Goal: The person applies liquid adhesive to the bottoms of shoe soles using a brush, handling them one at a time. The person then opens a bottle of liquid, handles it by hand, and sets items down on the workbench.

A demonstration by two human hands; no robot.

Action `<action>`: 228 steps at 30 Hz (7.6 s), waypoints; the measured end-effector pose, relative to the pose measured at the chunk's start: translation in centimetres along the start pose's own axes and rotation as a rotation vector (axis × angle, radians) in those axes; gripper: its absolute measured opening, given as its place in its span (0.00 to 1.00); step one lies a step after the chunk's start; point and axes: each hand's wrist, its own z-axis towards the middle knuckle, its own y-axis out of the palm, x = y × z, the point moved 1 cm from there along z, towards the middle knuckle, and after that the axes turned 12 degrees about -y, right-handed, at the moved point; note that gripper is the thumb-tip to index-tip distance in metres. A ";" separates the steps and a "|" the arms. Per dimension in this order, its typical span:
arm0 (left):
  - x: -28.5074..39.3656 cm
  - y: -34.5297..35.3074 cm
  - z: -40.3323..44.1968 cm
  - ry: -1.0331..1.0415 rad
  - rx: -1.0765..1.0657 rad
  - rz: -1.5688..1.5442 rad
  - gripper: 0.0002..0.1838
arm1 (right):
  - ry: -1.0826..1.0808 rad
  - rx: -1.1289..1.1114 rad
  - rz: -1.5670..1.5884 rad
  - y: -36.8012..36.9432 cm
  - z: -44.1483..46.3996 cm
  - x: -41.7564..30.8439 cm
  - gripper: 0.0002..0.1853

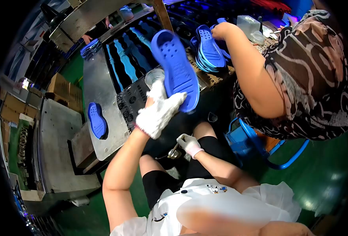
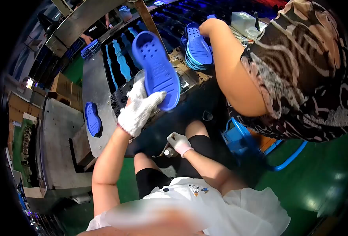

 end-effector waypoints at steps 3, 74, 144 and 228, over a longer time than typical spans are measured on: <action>3.4 1.4 2.6 0.003 -0.037 0.130 0.22 | -0.076 0.038 0.084 0.2 0.2 1.0 0.15; -9.3 -5.9 -18.4 0.157 1.190 -0.446 0.23 | -1.205 0.095 -0.144 -2.4 -6.0 -23.0 0.13; -5.6 -2.6 -12.3 -0.090 0.577 -0.259 0.18 | -0.569 0.365 0.204 -3.6 -3.4 -7.2 0.05; -20.2 -14.2 -9.6 0.048 1.168 0.107 0.09 | -1.063 -0.109 -1.016 9.5 7.0 -18.3 0.20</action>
